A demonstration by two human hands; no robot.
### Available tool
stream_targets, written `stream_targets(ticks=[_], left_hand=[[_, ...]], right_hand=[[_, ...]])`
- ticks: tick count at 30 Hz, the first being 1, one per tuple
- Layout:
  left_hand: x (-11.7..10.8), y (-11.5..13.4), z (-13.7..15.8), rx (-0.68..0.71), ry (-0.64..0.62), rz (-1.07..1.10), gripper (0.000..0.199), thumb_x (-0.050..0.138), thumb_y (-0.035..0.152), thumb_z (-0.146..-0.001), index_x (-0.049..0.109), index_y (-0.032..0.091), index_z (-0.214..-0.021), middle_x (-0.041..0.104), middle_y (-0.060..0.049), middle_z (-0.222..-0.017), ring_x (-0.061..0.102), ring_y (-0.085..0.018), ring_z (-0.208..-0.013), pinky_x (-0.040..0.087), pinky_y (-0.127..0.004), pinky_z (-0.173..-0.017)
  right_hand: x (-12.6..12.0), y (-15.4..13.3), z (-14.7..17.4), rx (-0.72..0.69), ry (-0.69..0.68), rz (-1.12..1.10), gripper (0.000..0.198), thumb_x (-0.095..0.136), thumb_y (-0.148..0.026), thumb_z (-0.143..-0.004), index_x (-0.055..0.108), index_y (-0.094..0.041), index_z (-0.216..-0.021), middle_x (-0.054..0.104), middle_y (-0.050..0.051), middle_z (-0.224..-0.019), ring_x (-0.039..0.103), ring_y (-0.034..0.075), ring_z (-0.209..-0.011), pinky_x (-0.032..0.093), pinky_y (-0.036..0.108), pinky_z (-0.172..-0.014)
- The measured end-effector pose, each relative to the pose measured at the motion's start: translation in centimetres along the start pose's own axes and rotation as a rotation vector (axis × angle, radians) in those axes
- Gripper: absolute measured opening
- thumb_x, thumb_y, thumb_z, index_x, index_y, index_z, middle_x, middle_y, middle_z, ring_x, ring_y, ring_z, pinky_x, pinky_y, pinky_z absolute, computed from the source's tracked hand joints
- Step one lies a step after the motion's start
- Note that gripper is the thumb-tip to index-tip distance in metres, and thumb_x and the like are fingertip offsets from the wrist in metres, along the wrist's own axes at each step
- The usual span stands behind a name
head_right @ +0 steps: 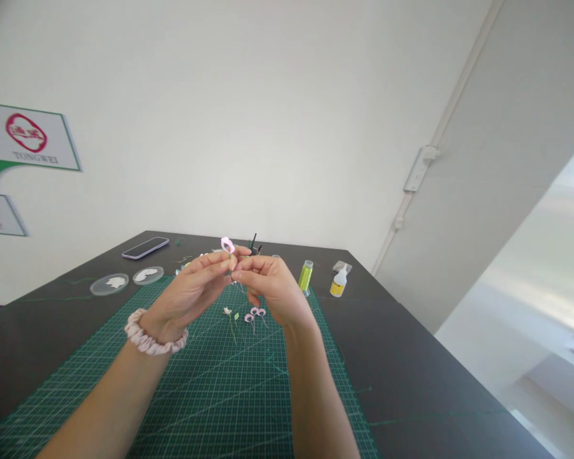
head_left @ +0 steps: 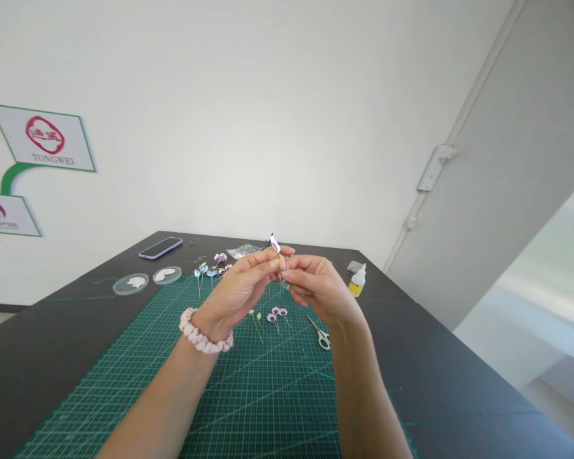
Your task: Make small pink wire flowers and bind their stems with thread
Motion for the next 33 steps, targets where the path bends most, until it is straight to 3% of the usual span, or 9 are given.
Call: stream_targets(ticks=[3, 9, 17, 23, 27, 33], left_hand=[[0.0, -0.1, 0.0, -0.003, -0.004, 0.004, 0.018, 0.068, 0.029, -0.082, 0.072, 0.019, -0.067, 0.066, -0.008, -0.102, 0.05, -0.024, -0.112, 0.041, -0.035, -0.091], [-0.1, -0.4, -0.1, -0.005, -0.007, 0.035, 0.016, 0.07, 0.03, -0.081, 0.074, 0.019, -0.07, 0.067, -0.007, -0.103, 0.052, -0.021, -0.107, 0.04, -0.033, -0.093], [-0.5, -0.4, -0.3, 0.015, 0.029, 0.016, 0.015, 0.075, 0.034, -0.075, 0.078, 0.02, -0.078, 0.069, -0.006, -0.099, 0.054, -0.02, -0.101, 0.041, -0.033, -0.093], [-2.5, 0.4, 0.1, 0.046, 0.268, -0.17, 0.014, 0.079, 0.029, -0.068, 0.076, 0.023, -0.08, 0.069, -0.003, -0.09, 0.056, -0.018, -0.094, 0.041, -0.034, -0.09], [-2.9, 1.1, 0.4, 0.081, 0.343, -0.323, 0.015, 0.077, 0.029, -0.068, 0.071, 0.02, -0.079, 0.067, -0.004, -0.089, 0.057, -0.019, -0.089, 0.043, -0.036, -0.087], [-3.2, 1.4, 0.6, 0.108, 0.381, -0.387, 0.01, 0.073, 0.028, -0.071, 0.068, 0.02, -0.074, 0.066, -0.004, -0.082, 0.058, -0.019, -0.083, 0.045, -0.038, -0.085]], right_hand=[[0.5, 0.0, 0.0, 0.015, -0.028, -0.031, 0.024, 0.08, -0.038, -0.068, 0.066, -0.019, -0.063, 0.033, -0.011, -0.045, 0.021, 0.004, -0.039, 0.021, 0.021, -0.034], [0.9, 0.1, -0.1, 0.034, -0.038, -0.08, 0.024, 0.08, -0.037, -0.067, 0.064, -0.019, -0.064, 0.033, -0.011, -0.047, 0.017, 0.004, -0.04, 0.016, 0.021, -0.034], [0.4, 0.4, -0.3, 0.028, 0.04, -0.065, 0.027, 0.077, -0.039, -0.067, 0.06, -0.019, -0.061, 0.026, -0.013, -0.044, 0.015, 0.004, -0.039, 0.016, 0.022, -0.035], [-1.8, -1.2, 0.4, -0.076, 0.369, 0.338, 0.018, 0.066, -0.033, -0.069, 0.061, -0.018, -0.062, 0.037, -0.008, -0.046, 0.027, 0.007, -0.042, 0.018, 0.025, -0.041], [-0.9, -2.0, 0.7, -0.141, 0.406, 0.578, 0.015, 0.059, -0.028, -0.075, 0.061, -0.018, -0.064, 0.026, -0.01, -0.047, 0.024, 0.008, -0.045, 0.018, 0.026, -0.046], [-0.3, -2.7, 1.1, -0.214, 0.446, 0.77, 0.017, 0.056, -0.027, -0.08, 0.061, -0.018, -0.066, 0.027, -0.009, -0.048, 0.025, 0.009, -0.047, 0.021, 0.027, -0.048]])
Point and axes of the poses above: each hand's wrist, its own z-axis away from the middle knuckle, its own x-axis out of the palm, y = z × x, the point moved 9 cm from there along -z, towards the middle knuckle
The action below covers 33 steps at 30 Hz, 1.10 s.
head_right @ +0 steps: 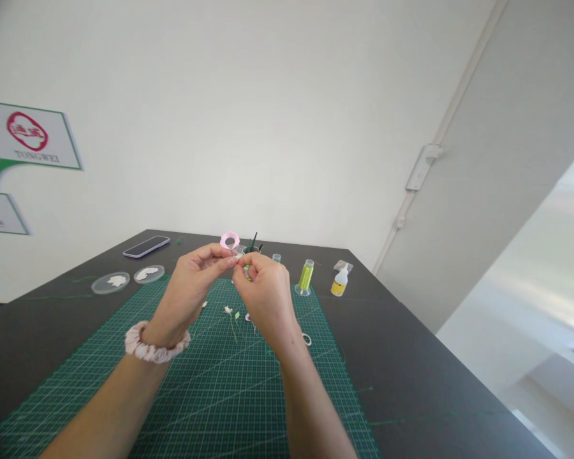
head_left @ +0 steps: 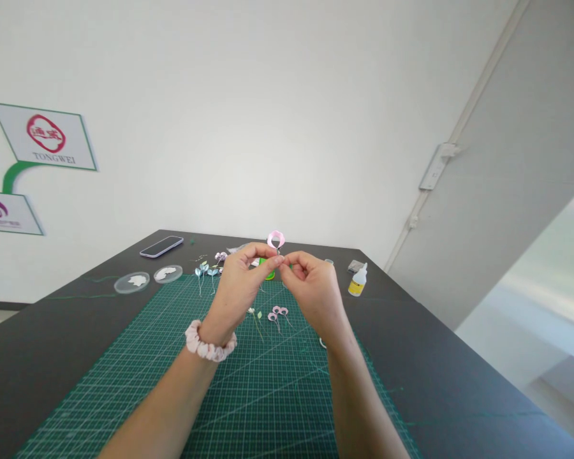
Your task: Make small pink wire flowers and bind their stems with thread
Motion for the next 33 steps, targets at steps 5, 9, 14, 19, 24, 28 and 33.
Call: stream_targets(ticks=[5, 9, 14, 19, 24, 28, 33], left_hand=[[0.1, 0.2, 0.1, -0.01, -0.003, 0.028, 0.011, 0.075, 0.029, -0.07, 0.068, 0.02, -0.069, 0.064, -0.001, -0.073, 0.056, -0.016, -0.075, 0.044, -0.034, -0.078], [0.4, 0.5, 0.1, -0.027, -0.019, 0.099, 0.013, 0.076, 0.029, -0.067, 0.068, 0.02, -0.064, 0.062, 0.0, -0.069, 0.052, -0.014, -0.07, 0.042, -0.031, -0.072], [0.6, 0.4, 0.0, -0.058, -0.051, 0.145, 0.016, 0.077, 0.029, -0.064, 0.066, 0.02, -0.056, 0.058, 0.001, -0.065, 0.05, -0.014, -0.068, 0.04, -0.032, -0.073], [0.9, 0.1, 0.0, -0.09, -0.082, 0.163, 0.018, 0.076, 0.028, -0.065, 0.065, 0.02, -0.053, 0.056, 0.001, -0.064, 0.048, -0.014, -0.069, 0.038, -0.032, -0.075], [1.1, 0.2, 0.1, -0.107, -0.11, 0.177, 0.018, 0.076, 0.028, -0.064, 0.065, 0.02, -0.052, 0.056, 0.001, -0.064, 0.047, -0.015, -0.071, 0.036, -0.033, -0.078], [1.3, 0.1, 0.2, -0.123, -0.131, 0.199, 0.019, 0.077, 0.029, -0.063, 0.065, 0.02, -0.051, 0.056, 0.0, -0.066, 0.047, -0.015, -0.072, 0.036, -0.034, -0.08], [1.6, 0.1, 0.2, -0.124, -0.149, 0.193, 0.019, 0.075, 0.028, -0.065, 0.064, 0.02, -0.051, 0.056, 0.0, -0.067, 0.047, -0.016, -0.074, 0.037, -0.035, -0.082]], right_hand=[[0.0, 0.0, 0.1, -0.004, -0.018, -0.008, 0.018, 0.057, -0.028, -0.08, 0.062, -0.018, -0.066, 0.028, -0.009, -0.049, 0.027, 0.009, -0.047, 0.022, 0.027, -0.048], [0.3, 0.4, 0.2, 0.073, -0.113, -0.168, 0.016, 0.058, -0.029, -0.078, 0.063, -0.017, -0.069, 0.035, -0.007, -0.049, 0.029, 0.009, -0.047, 0.022, 0.026, -0.046], [0.0, 0.4, -0.1, 0.124, -0.176, -0.3, 0.012, 0.061, -0.028, -0.072, 0.062, -0.017, -0.067, 0.047, -0.005, -0.051, 0.035, 0.008, -0.044, 0.026, 0.025, -0.043], [0.0, 0.8, -0.3, 0.168, -0.196, -0.345, 0.012, 0.063, -0.03, -0.069, 0.063, -0.018, -0.066, 0.05, -0.005, -0.051, 0.036, 0.006, -0.042, 0.026, 0.024, -0.04], [0.1, 1.1, -0.3, 0.17, -0.205, -0.363, 0.016, 0.064, -0.034, -0.069, 0.063, -0.018, -0.066, 0.051, -0.005, -0.052, 0.037, 0.006, -0.04, 0.027, 0.023, -0.038], [0.0, 1.2, -0.3, 0.163, -0.212, -0.379, 0.016, 0.065, -0.033, -0.069, 0.064, -0.018, -0.066, 0.053, -0.005, -0.053, 0.038, 0.006, -0.04, 0.028, 0.023, -0.039], [0.1, 1.4, -0.3, 0.16, -0.223, -0.388, 0.016, 0.066, -0.033, -0.07, 0.064, -0.018, -0.066, 0.054, -0.005, -0.053, 0.038, 0.005, -0.04, 0.028, 0.023, -0.039]])
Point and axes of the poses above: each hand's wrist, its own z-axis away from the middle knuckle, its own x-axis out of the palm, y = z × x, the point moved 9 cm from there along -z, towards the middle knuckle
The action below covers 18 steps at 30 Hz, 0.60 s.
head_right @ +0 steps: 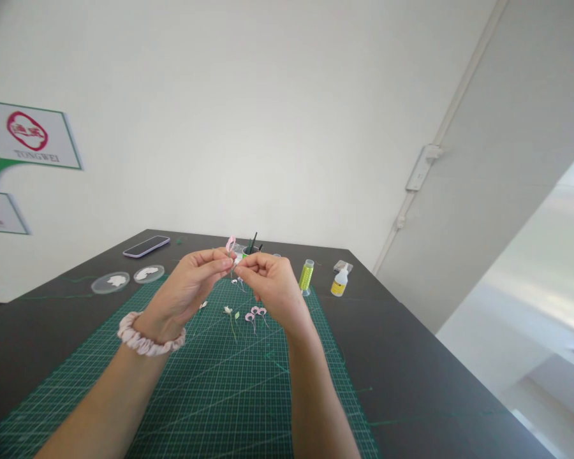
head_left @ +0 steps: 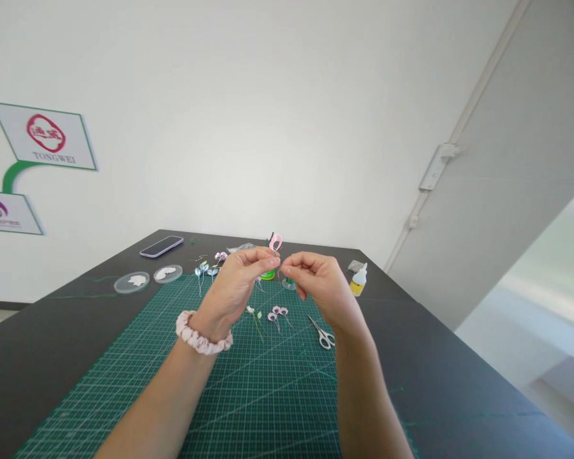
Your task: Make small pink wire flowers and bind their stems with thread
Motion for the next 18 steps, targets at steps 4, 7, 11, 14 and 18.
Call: stream_targets(ticks=[4, 7, 11, 14, 18], left_hand=[[-0.05, 0.03, -0.04, 0.005, 0.004, -0.009, 0.018, 0.074, 0.028, -0.065, 0.065, 0.021, -0.052, 0.057, -0.001, -0.071, 0.048, -0.016, -0.075, 0.038, -0.035, -0.08], [-0.09, 0.07, -0.08, 0.009, 0.002, -0.004, 0.017, 0.074, 0.027, -0.064, 0.065, 0.02, -0.052, 0.057, -0.001, -0.07, 0.048, -0.016, -0.075, 0.038, -0.035, -0.08], [-0.02, -0.02, -0.04, 0.0, -0.009, -0.004, 0.016, 0.074, 0.028, -0.065, 0.066, 0.02, -0.054, 0.058, -0.001, -0.07, 0.048, -0.016, -0.075, 0.038, -0.035, -0.079], [-0.05, -0.14, 0.01, -0.007, -0.01, -0.006, 0.015, 0.074, 0.028, -0.066, 0.067, 0.02, -0.055, 0.059, -0.001, -0.07, 0.048, -0.016, -0.075, 0.038, -0.034, -0.079], [-0.13, -0.28, -0.01, -0.008, -0.01, 0.008, 0.013, 0.074, 0.027, -0.066, 0.068, 0.021, -0.056, 0.059, -0.001, -0.07, 0.048, -0.016, -0.074, 0.038, -0.034, -0.079]], right_hand=[[0.05, 0.06, -0.05, -0.003, -0.011, -0.008, 0.016, 0.067, -0.033, -0.071, 0.064, -0.018, -0.066, 0.055, -0.005, -0.052, 0.038, 0.005, -0.04, 0.028, 0.023, -0.039], [0.11, 0.09, -0.07, -0.004, -0.019, -0.009, 0.016, 0.067, -0.033, -0.071, 0.064, -0.018, -0.066, 0.054, -0.005, -0.052, 0.038, 0.005, -0.04, 0.027, 0.024, -0.04], [0.15, 0.13, -0.06, -0.013, -0.03, -0.002, 0.016, 0.067, -0.033, -0.072, 0.065, -0.018, -0.067, 0.053, -0.005, -0.052, 0.038, 0.006, -0.04, 0.027, 0.024, -0.04], [0.14, 0.21, -0.08, -0.016, -0.038, -0.001, 0.017, 0.067, -0.034, -0.073, 0.065, -0.018, -0.068, 0.053, -0.005, -0.053, 0.038, 0.006, -0.041, 0.028, 0.024, -0.041], [0.11, 0.29, -0.08, -0.015, -0.046, -0.002, 0.018, 0.067, -0.035, -0.073, 0.065, -0.018, -0.067, 0.054, -0.004, -0.055, 0.038, 0.006, -0.042, 0.028, 0.024, -0.041]])
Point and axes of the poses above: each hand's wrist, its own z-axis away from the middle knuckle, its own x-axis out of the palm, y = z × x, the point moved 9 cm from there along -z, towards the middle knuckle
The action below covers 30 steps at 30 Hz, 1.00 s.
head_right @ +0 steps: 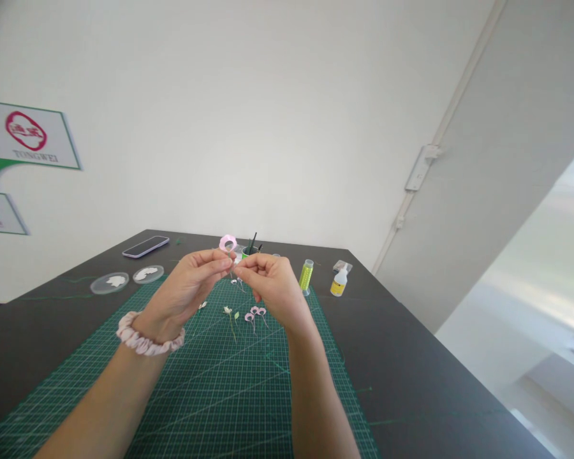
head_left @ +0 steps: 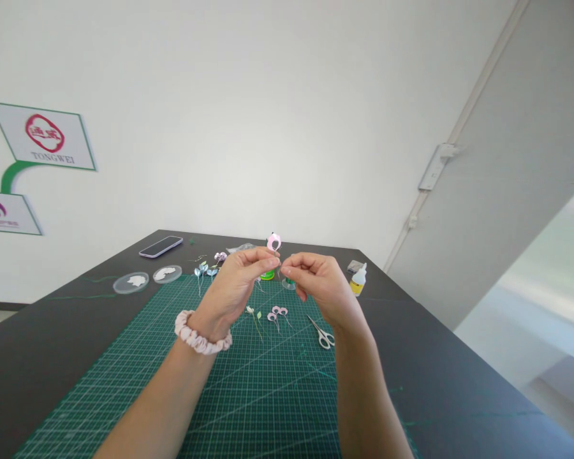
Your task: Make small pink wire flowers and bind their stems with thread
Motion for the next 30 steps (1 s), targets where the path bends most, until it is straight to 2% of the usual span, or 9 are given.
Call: stream_targets(ticks=[7, 18, 30], left_hand=[[-0.16, -0.06, -0.08, 0.0, 0.017, 0.005, 0.01, 0.075, 0.027, -0.064, 0.07, 0.021, -0.058, 0.062, -0.002, -0.072, 0.051, -0.016, -0.075, 0.04, -0.034, -0.08], [0.15, 0.23, -0.11, 0.014, -0.001, -0.005, 0.015, 0.074, 0.027, -0.065, 0.067, 0.021, -0.055, 0.058, 0.0, -0.065, 0.049, -0.015, -0.072, 0.04, -0.034, -0.079], [0.4, 0.32, 0.11, 0.005, -0.025, -0.011, 0.015, 0.072, 0.027, -0.07, 0.067, 0.021, -0.057, 0.059, -0.001, -0.07, 0.049, -0.016, -0.074, 0.039, -0.033, -0.078]], right_hand=[[0.07, 0.02, 0.05, 0.005, -0.012, -0.007, 0.017, 0.067, -0.034, -0.073, 0.065, -0.018, -0.068, 0.054, -0.005, -0.055, 0.039, 0.006, -0.042, 0.028, 0.024, -0.04], [0.04, 0.3, -0.04, 0.015, -0.017, -0.017, 0.016, 0.067, -0.033, -0.073, 0.066, -0.018, -0.068, 0.054, -0.005, -0.054, 0.038, 0.005, -0.041, 0.028, 0.023, -0.04], [0.1, 0.4, -0.1, 0.022, -0.02, -0.026, 0.016, 0.068, -0.034, -0.072, 0.066, -0.018, -0.067, 0.054, -0.005, -0.054, 0.038, 0.005, -0.041, 0.028, 0.023, -0.04]])
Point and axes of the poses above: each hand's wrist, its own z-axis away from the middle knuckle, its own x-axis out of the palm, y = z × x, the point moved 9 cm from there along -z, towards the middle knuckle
